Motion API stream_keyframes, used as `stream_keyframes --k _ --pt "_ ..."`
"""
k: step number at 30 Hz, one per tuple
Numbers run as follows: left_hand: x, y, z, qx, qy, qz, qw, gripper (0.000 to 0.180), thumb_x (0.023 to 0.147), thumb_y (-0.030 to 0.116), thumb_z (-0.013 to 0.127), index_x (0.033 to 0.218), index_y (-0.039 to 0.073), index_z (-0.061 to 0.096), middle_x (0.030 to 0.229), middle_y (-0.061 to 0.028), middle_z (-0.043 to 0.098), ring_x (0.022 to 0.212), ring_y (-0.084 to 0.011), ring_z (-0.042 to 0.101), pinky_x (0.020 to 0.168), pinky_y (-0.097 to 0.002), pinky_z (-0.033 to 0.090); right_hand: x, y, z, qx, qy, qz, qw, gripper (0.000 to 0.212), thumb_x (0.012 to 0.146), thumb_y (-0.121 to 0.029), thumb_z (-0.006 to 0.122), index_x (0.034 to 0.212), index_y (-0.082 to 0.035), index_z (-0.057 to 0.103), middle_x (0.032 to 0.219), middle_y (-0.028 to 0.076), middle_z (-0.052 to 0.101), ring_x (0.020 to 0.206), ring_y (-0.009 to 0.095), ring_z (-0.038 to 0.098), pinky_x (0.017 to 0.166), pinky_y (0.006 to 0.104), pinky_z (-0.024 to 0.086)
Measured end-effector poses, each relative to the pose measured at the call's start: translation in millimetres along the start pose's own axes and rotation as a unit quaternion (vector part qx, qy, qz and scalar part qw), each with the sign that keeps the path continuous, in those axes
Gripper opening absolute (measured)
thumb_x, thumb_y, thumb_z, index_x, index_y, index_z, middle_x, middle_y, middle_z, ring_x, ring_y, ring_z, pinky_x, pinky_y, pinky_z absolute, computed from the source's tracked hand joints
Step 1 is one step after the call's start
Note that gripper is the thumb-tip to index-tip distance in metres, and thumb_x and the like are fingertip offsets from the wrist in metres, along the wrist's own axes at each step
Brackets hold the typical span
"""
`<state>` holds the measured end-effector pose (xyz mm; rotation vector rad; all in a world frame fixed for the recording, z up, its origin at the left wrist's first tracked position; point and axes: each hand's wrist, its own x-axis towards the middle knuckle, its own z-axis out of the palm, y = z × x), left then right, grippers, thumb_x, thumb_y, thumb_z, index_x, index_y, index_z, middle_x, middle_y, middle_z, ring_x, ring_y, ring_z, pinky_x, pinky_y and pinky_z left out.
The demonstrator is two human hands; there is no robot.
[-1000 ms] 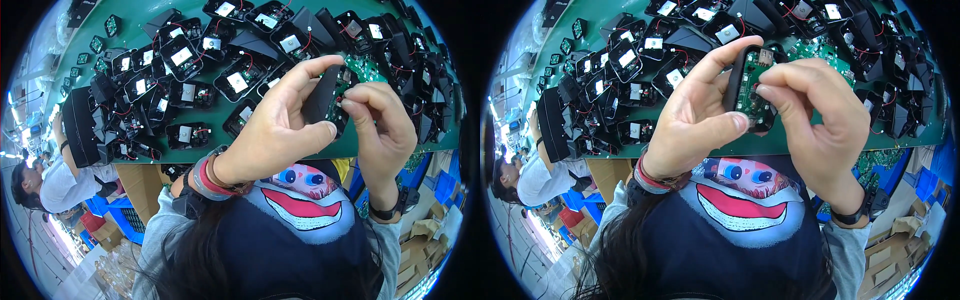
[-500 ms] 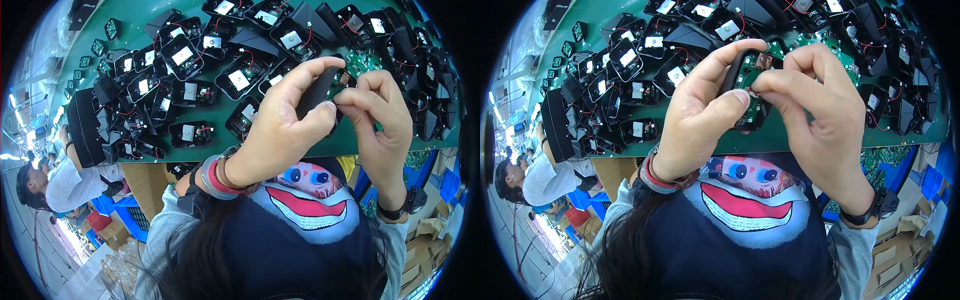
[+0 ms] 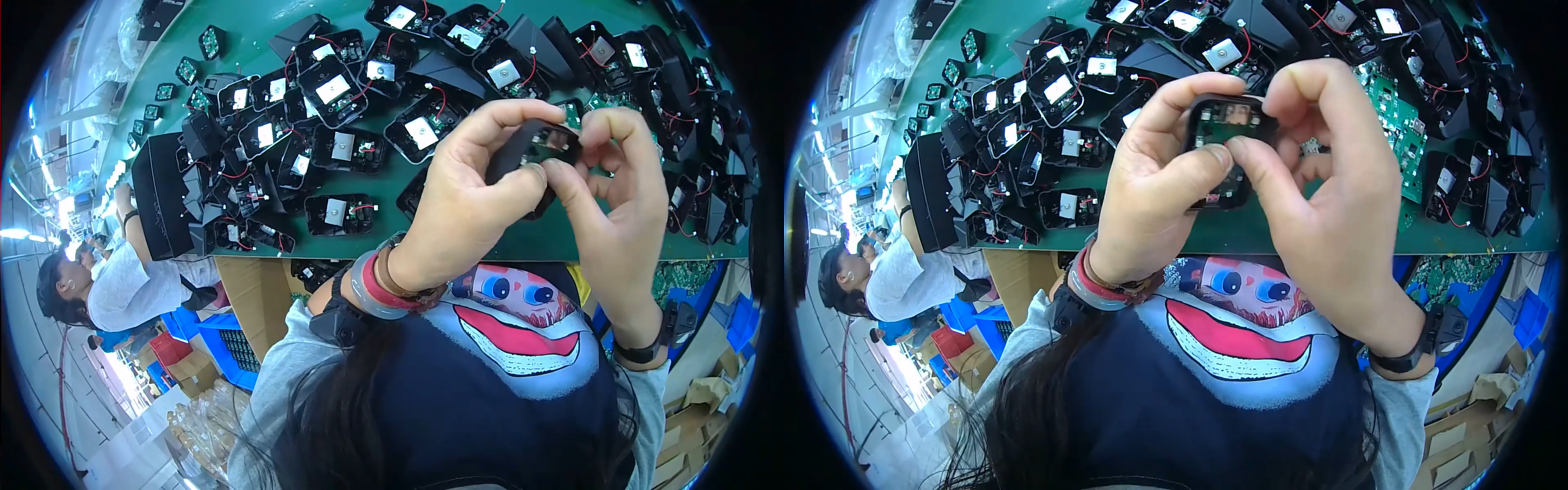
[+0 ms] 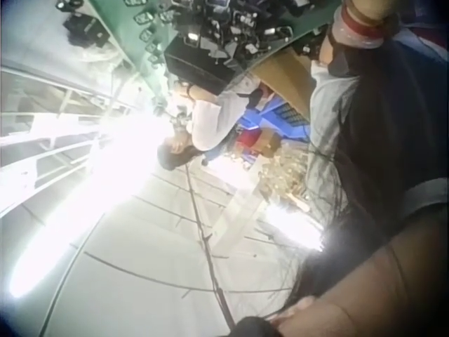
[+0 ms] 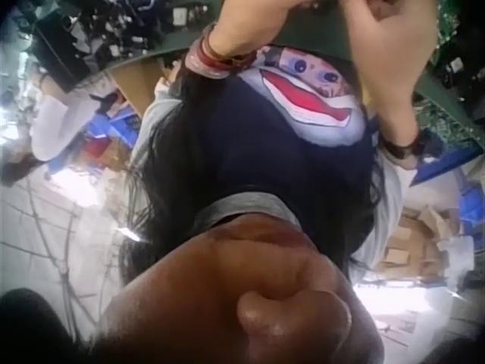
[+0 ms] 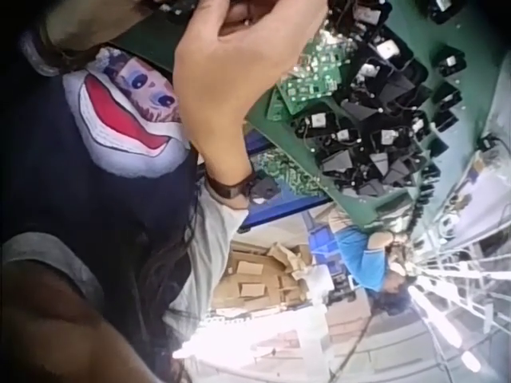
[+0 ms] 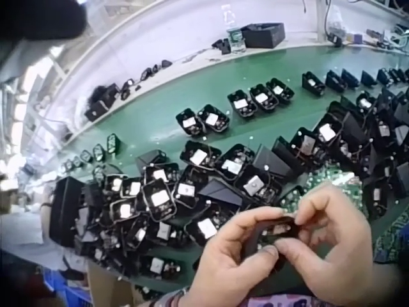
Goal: Fitting circuit boards into plastic housings to assemble small electronic devices on a production line.
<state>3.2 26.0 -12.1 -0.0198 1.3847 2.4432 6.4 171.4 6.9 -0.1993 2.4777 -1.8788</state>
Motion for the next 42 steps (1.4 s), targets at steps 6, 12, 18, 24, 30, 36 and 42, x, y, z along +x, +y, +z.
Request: stream_keyframes --k 6,12,18,24,30,36,42 --pt "0.4 2.2 -2.1 -0.106 0.035 -0.018 0.994 0.039 0.075 -0.002 0.049 0.115 0.002 0.051 0.101 -0.0073 0.059 0.084 -0.0122 0.057 0.077 -0.0251 0.047 -12.6 15.3 -0.8 0.052 0.069 -0.068 0.994 0.019 0.081 0.005 0.059 0.098 0.000 0.053 0.098 0.006 0.050 0.081 0.010 0.054 0.064 0.0184 0.046" --pt "-9.7 31.3 -8.2 -0.029 -0.045 -0.065 0.996 0.050 0.074 0.008 0.051 0.123 -0.002 0.047 0.105 -0.0118 0.058 0.087 -0.0162 0.059 0.078 -0.0279 0.049 -18.4 11.8 -5.8 0.002 0.002 -0.123 0.992 0.011 0.081 0.008 0.055 0.090 0.001 0.054 0.091 0.008 0.053 0.078 0.013 0.055 0.065 0.0205 0.046" --pt "23.9 161.6 -67.7 0.473 0.037 0.093 0.875 0.048 0.073 0.009 0.056 0.119 -0.002 0.047 0.111 -0.0098 0.056 0.095 -0.0152 0.056 0.084 -0.0249 0.043 -34.6 27.8 -74.3 -0.130 0.076 -0.043 0.988 0.010 0.086 0.006 0.052 0.096 0.002 0.052 0.095 0.004 0.048 0.081 0.008 0.049 0.069 0.0178 0.038" --pt "163.3 207.4 -230.8 0.780 -0.019 -0.049 0.624 0.030 0.072 0.018 0.063 0.099 0.005 0.067 0.066 -0.0075 0.063 0.053 -0.0153 0.057 0.053 -0.0300 0.048 -17.9 6.4 -30.3 -0.139 0.041 -0.130 0.981 0.009 0.080 0.006 0.059 0.087 0.001 0.056 0.082 0.008 0.054 0.072 0.015 0.054 0.064 0.0238 0.043" --pt "187.1 206.7 -196.2 0.879 0.039 -0.027 0.474 0.055 0.070 0.018 0.072 0.122 0.007 0.057 0.119 -0.0165 0.059 0.112 -0.0305 0.054 0.097 -0.0369 0.041 -80.9 40.4 -98.6 -0.153 0.193 0.050 0.968 0.008 0.089 0.002 0.052 0.096 0.000 0.055 0.086 0.000 0.052 0.079 0.005 0.051 0.070 0.0189 0.042" --pt "226.9 149.8 -141.4 0.787 -0.232 0.133 0.556 0.089 0.071 0.052 0.071 0.139 0.008 0.035 0.130 -0.0215 0.048 0.120 -0.0342 0.047 0.101 -0.0386 0.037 -58.8 17.1 -74.9 -0.201 0.132 -0.017 0.971 0.005 0.087 0.003 0.054 0.092 0.001 0.054 0.085 0.001 0.051 0.078 0.006 0.050 0.068 0.0183 0.040" --pt "217.4 107.0 -141.4 0.785 -0.137 0.243 0.553 0.049 0.073 0.033 0.073 0.111 0.009 0.053 0.096 -0.0170 0.064 0.092 -0.0350 0.060 0.080 -0.0409 0.047 -65.3 22.3 -73.4 -0.130 0.174 0.020 0.976 0.007 0.081 0.004 0.058 0.087 0.002 0.056 0.083 0.008 0.056 0.072 0.014 0.055 0.065 0.0229 0.045"
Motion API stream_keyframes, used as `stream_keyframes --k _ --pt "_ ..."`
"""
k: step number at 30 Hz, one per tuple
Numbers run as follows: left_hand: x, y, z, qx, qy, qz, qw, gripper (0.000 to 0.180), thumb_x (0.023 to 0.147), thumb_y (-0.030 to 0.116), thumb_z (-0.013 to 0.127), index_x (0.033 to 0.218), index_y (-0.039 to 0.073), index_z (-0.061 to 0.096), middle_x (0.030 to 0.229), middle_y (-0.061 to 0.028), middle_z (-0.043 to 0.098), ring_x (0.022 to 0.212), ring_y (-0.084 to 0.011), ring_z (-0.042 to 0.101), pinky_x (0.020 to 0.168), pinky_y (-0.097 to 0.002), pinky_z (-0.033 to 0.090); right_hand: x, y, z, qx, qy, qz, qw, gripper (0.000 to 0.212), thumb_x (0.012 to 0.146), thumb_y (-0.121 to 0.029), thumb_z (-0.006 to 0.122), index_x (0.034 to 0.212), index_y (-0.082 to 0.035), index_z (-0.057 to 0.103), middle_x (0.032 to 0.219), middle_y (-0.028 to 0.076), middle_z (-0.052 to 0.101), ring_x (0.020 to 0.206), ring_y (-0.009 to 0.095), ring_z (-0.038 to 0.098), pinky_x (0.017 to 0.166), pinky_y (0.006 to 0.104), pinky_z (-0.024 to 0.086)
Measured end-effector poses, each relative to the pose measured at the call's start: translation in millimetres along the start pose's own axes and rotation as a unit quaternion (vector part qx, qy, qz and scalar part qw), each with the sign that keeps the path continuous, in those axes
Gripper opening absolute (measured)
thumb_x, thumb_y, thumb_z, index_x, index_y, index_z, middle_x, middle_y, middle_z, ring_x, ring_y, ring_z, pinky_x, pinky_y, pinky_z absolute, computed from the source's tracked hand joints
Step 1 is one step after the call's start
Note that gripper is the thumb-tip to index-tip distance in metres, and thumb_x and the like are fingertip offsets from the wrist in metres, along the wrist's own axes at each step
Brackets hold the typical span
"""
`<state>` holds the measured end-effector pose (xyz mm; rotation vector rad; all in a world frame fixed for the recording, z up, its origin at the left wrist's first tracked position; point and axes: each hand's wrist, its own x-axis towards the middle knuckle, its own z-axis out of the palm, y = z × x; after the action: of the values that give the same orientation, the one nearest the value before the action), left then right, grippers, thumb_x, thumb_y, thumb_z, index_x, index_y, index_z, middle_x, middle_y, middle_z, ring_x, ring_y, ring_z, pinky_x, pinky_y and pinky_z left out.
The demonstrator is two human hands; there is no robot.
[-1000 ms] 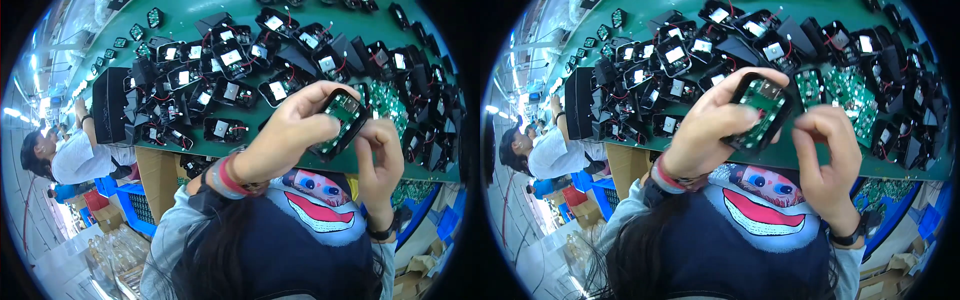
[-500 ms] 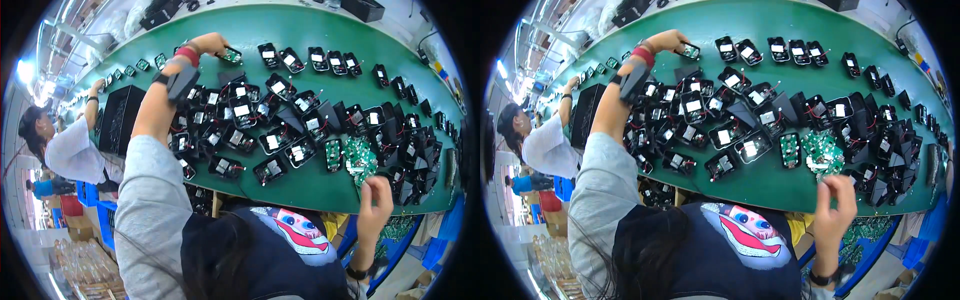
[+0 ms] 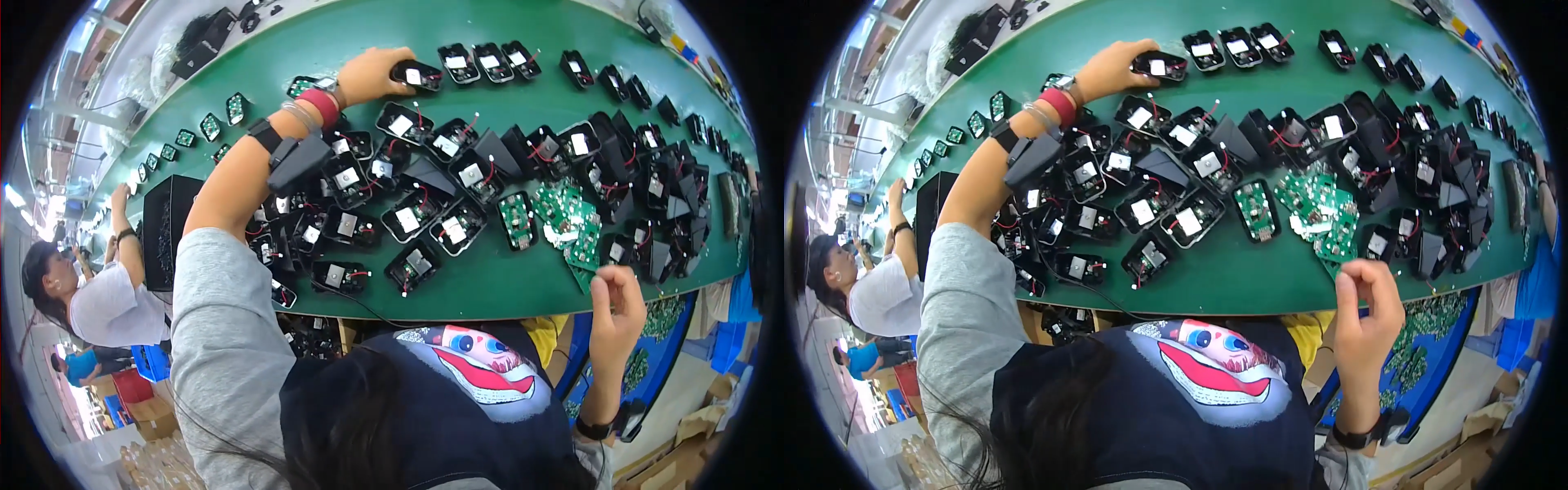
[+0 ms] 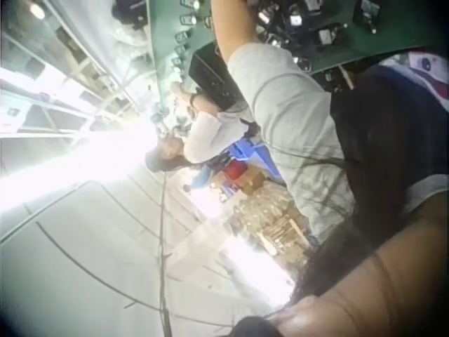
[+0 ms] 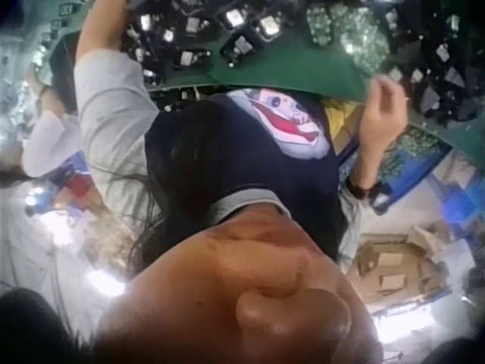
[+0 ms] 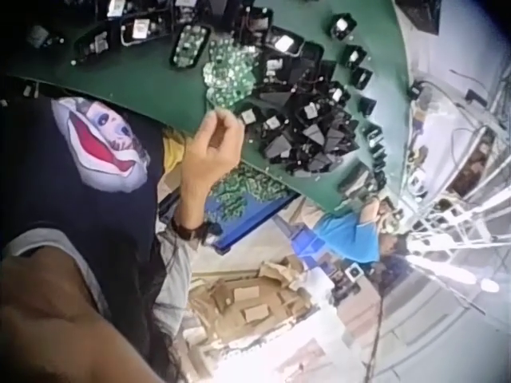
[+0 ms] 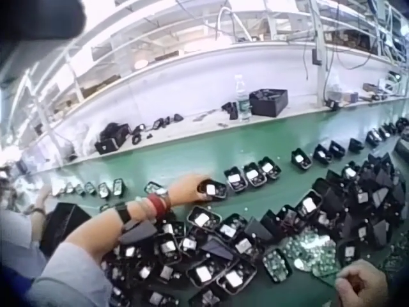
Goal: Fitting circuit boards into plastic housings to assemble small electronic devices on a production line.
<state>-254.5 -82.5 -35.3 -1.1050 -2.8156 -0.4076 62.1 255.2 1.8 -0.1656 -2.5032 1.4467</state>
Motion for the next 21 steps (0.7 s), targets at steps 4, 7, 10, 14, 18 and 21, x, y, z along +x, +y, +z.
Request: stream_keyframes --k 4,7,10,14,18,21 --pt "-13.9 -9.6 -13.6 -0.029 0.035 -0.039 0.998 0.046 0.073 0.027 0.074 0.110 0.007 0.054 0.089 -0.0155 0.065 0.080 -0.0315 0.062 0.073 -0.0368 0.049 11.2 -12.1 11.4 -0.035 -0.051 -0.098 0.993 0.005 0.085 0.003 0.056 0.089 0.001 0.055 0.083 0.002 0.052 0.075 0.006 0.050 0.066 0.0194 0.041" --pt "-45.6 6.9 -61.5 -0.036 0.095 -0.083 0.991 0.045 0.071 0.025 0.075 0.107 0.006 0.056 0.086 -0.0148 0.064 0.076 -0.0290 0.062 0.069 -0.0353 0.048 9.7 2.5 -1.7 -0.067 -0.059 -0.083 0.993 0.005 0.086 0.002 0.055 0.091 0.001 0.056 0.084 0.002 0.054 0.077 0.006 0.051 0.067 0.0189 0.041" --pt "-95.0 46.7 -113.3 -0.041 0.083 -0.161 0.983 0.048 0.071 0.019 0.076 0.111 0.005 0.054 0.079 -0.0092 0.062 0.070 -0.0161 0.057 0.067 -0.0285 0.047 -9.6 30.9 -33.8 -0.105 -0.009 0.003 0.994 0.006 0.088 0.000 0.054 0.094 0.001 0.056 0.087 0.001 0.054 0.078 0.006 0.051 0.068 0.0181 0.041" --pt "-182.2 53.0 -123.2 0.022 0.080 -0.228 0.970 0.050 0.070 0.015 0.076 0.112 0.004 0.053 0.083 -0.0064 0.062 0.075 -0.0134 0.056 0.072 -0.0284 0.046 -12.6 40.3 -32.3 -0.062 -0.002 0.051 0.997 0.005 0.089 -0.001 0.053 0.093 0.001 0.056 0.086 0.000 0.053 0.077 0.006 0.050 0.067 0.0180 0.040" --pt "-207.0 61.4 -102.2 -0.077 0.028 -0.357 0.931 0.048 0.070 0.017 0.076 0.110 0.002 0.053 0.092 -0.0118 0.061 0.081 -0.0174 0.056 0.076 -0.0287 0.044 22.1 -2.1 11.5 -0.061 -0.080 -0.078 0.992 0.001 0.087 0.002 0.054 0.088 0.002 0.054 0.083 0.001 0.053 0.074 0.008 0.050 0.066 0.0204 0.040" --pt "-221.6 62.2 -87.1 0.093 0.150 -0.216 0.960 0.045 0.063 0.021 0.079 0.100 0.003 0.060 0.100 -0.0139 0.059 0.093 -0.0326 0.057 0.084 -0.0376 0.044 32.2 -22.1 24.4 -0.086 -0.138 -0.208 0.965 0.007 0.082 0.005 0.057 0.088 0.002 0.056 0.081 0.008 0.056 0.069 0.014 0.053 0.062 0.0236 0.043"
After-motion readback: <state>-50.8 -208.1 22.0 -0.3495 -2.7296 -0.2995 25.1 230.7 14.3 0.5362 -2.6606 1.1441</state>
